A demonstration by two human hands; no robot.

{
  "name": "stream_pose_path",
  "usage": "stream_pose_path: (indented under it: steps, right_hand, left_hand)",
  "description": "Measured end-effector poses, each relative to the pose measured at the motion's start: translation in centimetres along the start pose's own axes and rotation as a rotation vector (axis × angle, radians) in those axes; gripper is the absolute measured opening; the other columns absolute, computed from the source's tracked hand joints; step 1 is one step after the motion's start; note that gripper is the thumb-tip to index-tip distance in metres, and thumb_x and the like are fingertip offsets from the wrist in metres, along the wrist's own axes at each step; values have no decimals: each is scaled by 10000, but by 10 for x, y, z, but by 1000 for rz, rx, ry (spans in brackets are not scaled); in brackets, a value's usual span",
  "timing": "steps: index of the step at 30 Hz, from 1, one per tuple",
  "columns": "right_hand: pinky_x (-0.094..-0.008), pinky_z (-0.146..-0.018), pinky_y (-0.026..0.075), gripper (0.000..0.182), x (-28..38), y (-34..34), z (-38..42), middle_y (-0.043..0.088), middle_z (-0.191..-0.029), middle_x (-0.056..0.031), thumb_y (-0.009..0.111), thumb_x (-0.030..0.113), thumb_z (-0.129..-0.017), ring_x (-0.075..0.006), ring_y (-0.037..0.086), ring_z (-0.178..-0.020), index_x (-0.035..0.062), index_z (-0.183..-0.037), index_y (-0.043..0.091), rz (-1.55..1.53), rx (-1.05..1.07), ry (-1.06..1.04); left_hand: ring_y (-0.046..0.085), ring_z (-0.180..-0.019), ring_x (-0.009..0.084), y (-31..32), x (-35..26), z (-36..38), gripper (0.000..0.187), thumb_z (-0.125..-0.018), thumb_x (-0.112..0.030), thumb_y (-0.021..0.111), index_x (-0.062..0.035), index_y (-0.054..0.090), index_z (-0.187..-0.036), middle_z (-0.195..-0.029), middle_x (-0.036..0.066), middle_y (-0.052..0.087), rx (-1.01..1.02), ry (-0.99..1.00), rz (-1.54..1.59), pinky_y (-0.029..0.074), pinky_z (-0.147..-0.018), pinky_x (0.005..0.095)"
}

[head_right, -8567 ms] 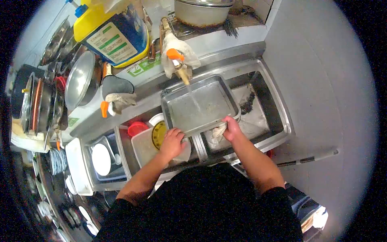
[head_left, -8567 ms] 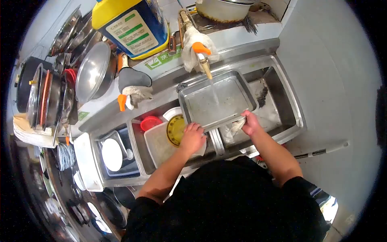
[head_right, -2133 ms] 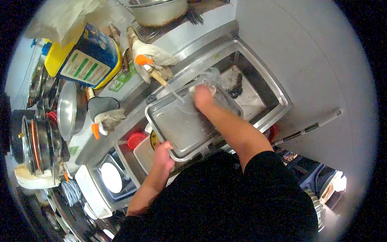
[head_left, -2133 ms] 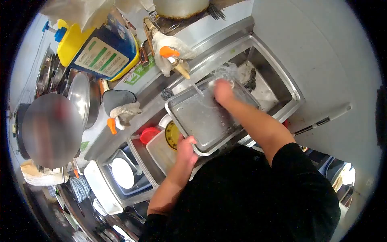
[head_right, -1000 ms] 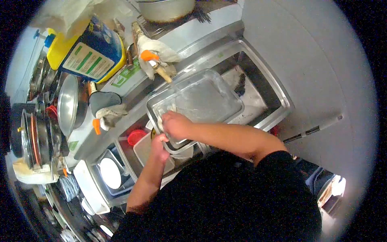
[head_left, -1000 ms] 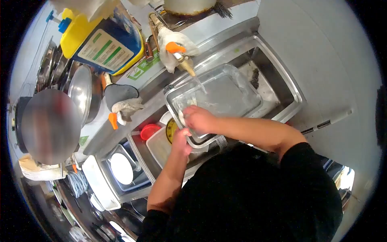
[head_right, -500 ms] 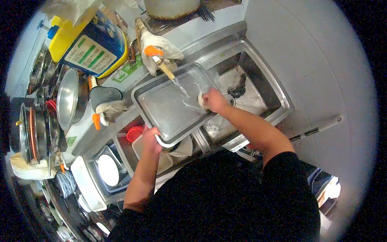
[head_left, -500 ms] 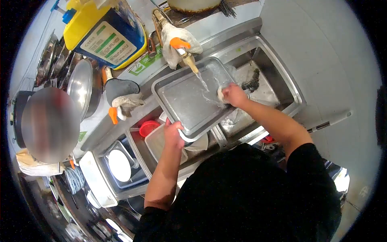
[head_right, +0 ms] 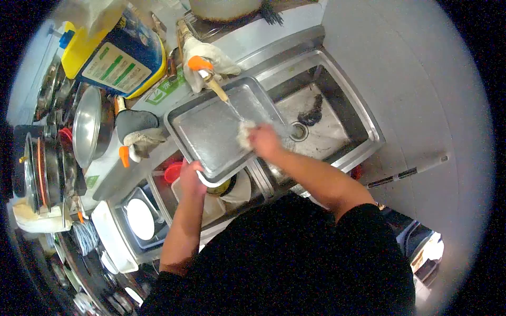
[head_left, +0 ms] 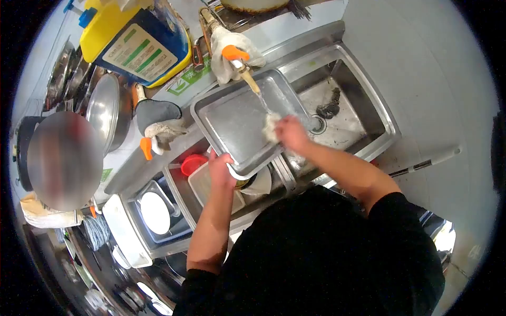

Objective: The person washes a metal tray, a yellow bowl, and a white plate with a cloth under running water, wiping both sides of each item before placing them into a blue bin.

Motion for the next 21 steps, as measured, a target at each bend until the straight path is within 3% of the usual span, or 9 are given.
stream_pose_path:
  steps: [3, 5, 7, 10, 12, 13, 15, 17, 21]
  right_hand:
    - [-455, -801, 437, 229, -19, -11, -23, 590, -846, -149, 535, 212, -814, -340, 532, -898, 73, -958, 645, 120, 1, 155]
    - [-430, -800, 454, 298, 14, -18, -33, 586, -942, -197, 552, 237, -815, -357, 539, -905, 26, -1018, 611, 377, 153, -113]
    - [-433, -833, 443, 386, 62, -9, -24, 582, -967, -226, 564, 286, -824, -386, 533, -946, -11, -1070, 574, -103, -58, 60]
    - [-450, -846, 425, 396, 114, 0, -3, 595, -945, -264, 575, 293, -807, -393, 541, -938, -16, -1052, 545, -202, -34, -96]
    - [-458, -816, 434, 367, 135, -5, 11, 585, -944, -267, 557, 268, -819, -407, 551, -893, -22, -1043, 532, -646, 68, 84]
    - [-458, -816, 434, 367, 135, -3, 13, 585, -944, -267, 557, 268, -819, -407, 551, -893, -22, -1043, 532, -646, 73, 83]
    - [-431, -756, 459, 251, 135, 2, 16, 583, -926, -207, 543, 221, -839, -412, 555, -828, 34, -1005, 534, -510, 231, -100]
    - [-439, -729, 459, 173, 134, 2, 18, 584, -878, -177, 536, 198, -819, -399, 551, -822, 52, -911, 548, -447, 229, -128]
    - [-436, -722, 469, 145, 106, -22, 10, 590, -831, -142, 534, 213, -765, -344, 573, -817, 80, -772, 590, -15, 332, -504]
  left_hand:
    - [579, -908, 281, 1, 3, -1, 628, -544, 64, 429, 12, 446, -1170, -986, 125, 561, 25, -42, 63, 497, -798, 379]
    - [579, -911, 281, 6, 6, -2, 631, -548, 64, 431, 10, 441, -1176, -987, 127, 562, 54, -52, 83, 496, -799, 384]
    - [578, -913, 280, 11, 11, -5, 634, -551, 64, 433, 9, 436, -1183, -987, 128, 563, 83, -60, 108, 496, -801, 389]
    - [601, -834, 246, -4, 21, -15, 554, -546, 15, 446, 26, 477, -1098, -958, 124, 575, 109, -62, 55, 518, -734, 365]
    - [599, -782, 257, -12, 19, -19, 566, -544, 41, 433, 7, 459, -1109, -931, 124, 566, 104, -89, 98, 525, -683, 351]
    - [597, -729, 268, -15, 18, -19, 582, -543, 67, 420, -11, 441, -1120, -904, 124, 557, 100, -119, 142, 532, -632, 337]
    - [588, -763, 274, -15, 14, -15, 597, -529, 60, 420, -15, 434, -1121, -888, 118, 544, 136, -74, 145, 528, -674, 357]
    - [578, -769, 256, -7, 10, -9, 523, -543, 20, 452, 11, 473, -1065, -861, 112, 542, -34, -75, 146, 514, -695, 368]
    - [566, -789, 271, -6, 4, -11, 519, -535, 25, 448, 12, 470, -1053, -853, 111, 528, -103, -10, 110, 507, -710, 379]
Point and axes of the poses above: each hand's wrist, its own z-axis away from the middle knuckle, its own y-axis out of the palm, x = y × z, the point moved 1 cm from there along -z, towards the middle knuckle
